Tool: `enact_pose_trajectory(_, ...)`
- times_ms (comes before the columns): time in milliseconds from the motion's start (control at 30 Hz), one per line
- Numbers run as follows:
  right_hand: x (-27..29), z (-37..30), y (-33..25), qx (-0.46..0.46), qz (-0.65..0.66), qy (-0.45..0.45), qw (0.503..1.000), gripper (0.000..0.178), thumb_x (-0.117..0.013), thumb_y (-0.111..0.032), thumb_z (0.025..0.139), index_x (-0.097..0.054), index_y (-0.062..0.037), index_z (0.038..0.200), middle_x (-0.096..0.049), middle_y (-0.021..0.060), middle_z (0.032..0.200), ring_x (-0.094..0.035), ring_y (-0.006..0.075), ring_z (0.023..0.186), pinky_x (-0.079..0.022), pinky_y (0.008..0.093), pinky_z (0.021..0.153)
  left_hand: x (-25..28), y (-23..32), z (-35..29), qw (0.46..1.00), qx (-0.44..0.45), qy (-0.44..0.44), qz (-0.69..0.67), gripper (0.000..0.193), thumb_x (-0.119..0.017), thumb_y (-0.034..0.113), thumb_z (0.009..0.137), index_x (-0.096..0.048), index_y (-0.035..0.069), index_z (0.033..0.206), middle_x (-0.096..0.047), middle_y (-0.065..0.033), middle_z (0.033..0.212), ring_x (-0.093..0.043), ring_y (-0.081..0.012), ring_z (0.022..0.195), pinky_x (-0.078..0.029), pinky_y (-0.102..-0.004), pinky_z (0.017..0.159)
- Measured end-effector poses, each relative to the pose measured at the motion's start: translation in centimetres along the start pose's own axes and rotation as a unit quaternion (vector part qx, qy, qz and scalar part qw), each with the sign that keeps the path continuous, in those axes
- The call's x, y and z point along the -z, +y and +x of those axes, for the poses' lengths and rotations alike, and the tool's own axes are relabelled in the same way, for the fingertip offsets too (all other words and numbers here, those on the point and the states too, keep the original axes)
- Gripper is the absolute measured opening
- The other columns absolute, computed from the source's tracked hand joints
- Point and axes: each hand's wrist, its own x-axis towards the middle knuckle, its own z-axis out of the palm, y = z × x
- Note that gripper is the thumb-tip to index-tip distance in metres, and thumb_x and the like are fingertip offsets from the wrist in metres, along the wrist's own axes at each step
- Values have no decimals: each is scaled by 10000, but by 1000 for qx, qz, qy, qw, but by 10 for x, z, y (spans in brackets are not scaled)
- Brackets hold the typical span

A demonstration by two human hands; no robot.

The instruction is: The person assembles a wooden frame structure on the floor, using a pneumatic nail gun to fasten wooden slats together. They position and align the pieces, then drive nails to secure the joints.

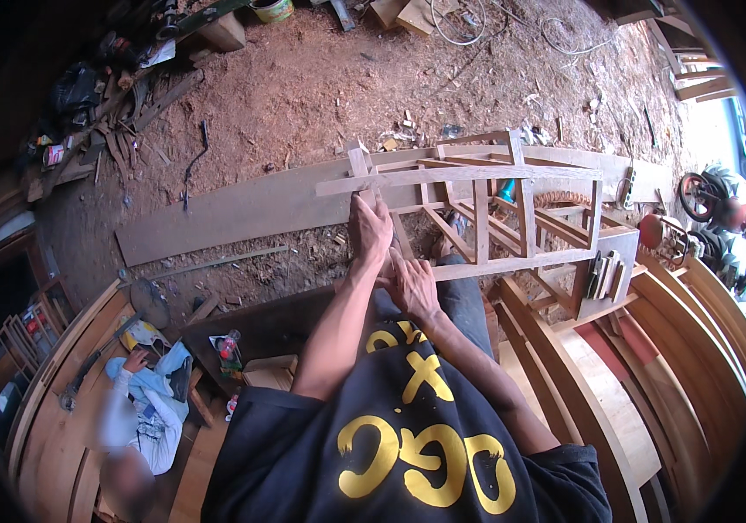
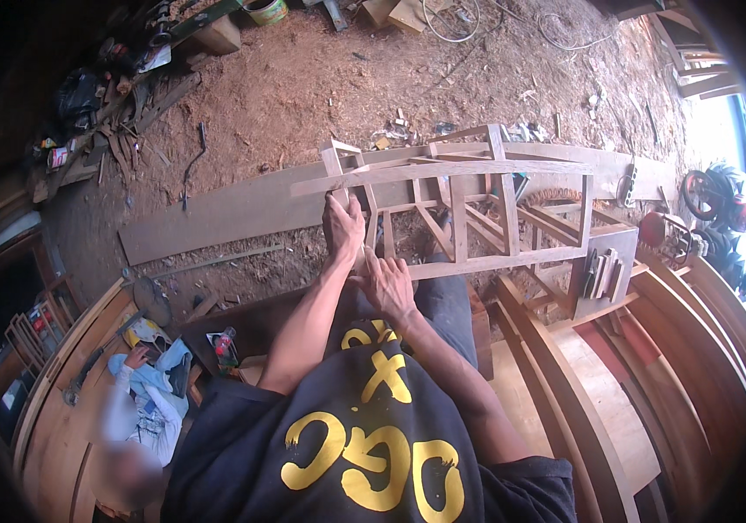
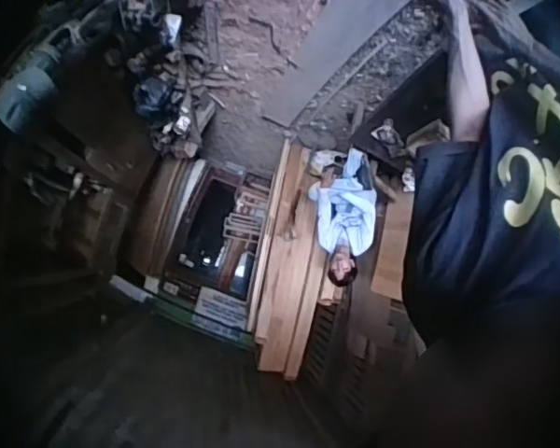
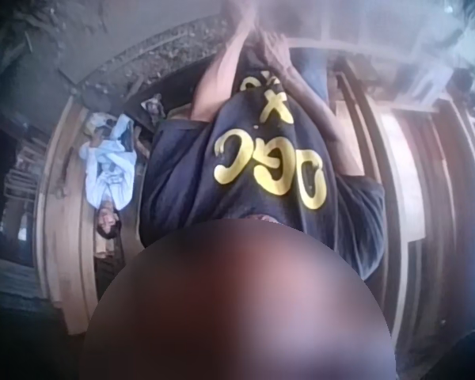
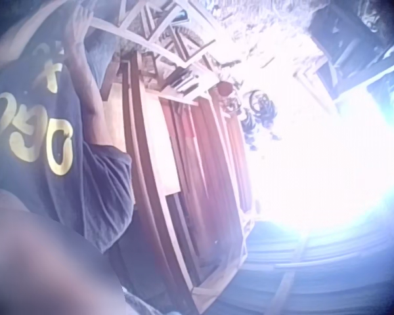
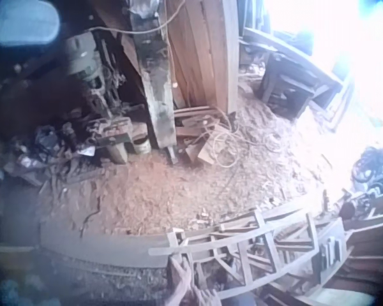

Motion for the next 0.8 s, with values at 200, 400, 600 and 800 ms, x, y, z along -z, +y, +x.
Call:
enact_pose_trajectory(200, 4, -1, 7, 20, 7, -22, 1000, 683, -662, -439, 840, -481, -11, 1341, -607, 85, 851, -591, 240, 828, -418, 390, 800, -4, 2, -1, 1000, 19, -7, 7, 393, -561, 312, 928, -534, -29, 1122, -653, -260, 945, -646, -445, 808, -522, -519, 690)
enact_pose_trajectory(400, 0, -5, 22, 67, 33, -3, 997, 423, -638, -203, 820, -540, -45, 1200, -613, 97, 791, -602, 274, 824, -426, 393, 782, -1, 3, -4, 999, 3, 27, 38, 448, -547, 363, 902, -539, -73, 1005, -649, -310, 888, -646, -471, 825, -514, -527, 704)
enact_pose_trajectory(600, 2, -3, 22, 55, 28, -39, 997, 335, -619, -180, 824, -571, -41, 1124, -644, 112, 846, -622, 282, 888, -432, 398, 823, 9, -18, -10, 990, 0, -138, -41, 699, -721, 406, 767, -500, -130, 1157, -663, -303, 1001, -675, -403, 927, -546, -445, 788)
enact_pose_trajectory(800, 11, 4, 30, 78, 64, -114, 988, 183, -572, -160, 837, -579, -42, 978, -652, 149, 849, -621, 331, 887, -453, 451, 796, 42, -50, -11, 927, -6, -353, -127, 960, -823, 502, 669, -455, -122, 1299, -560, -291, 1271, -556, -337, 1198, -435, -408, 1021)
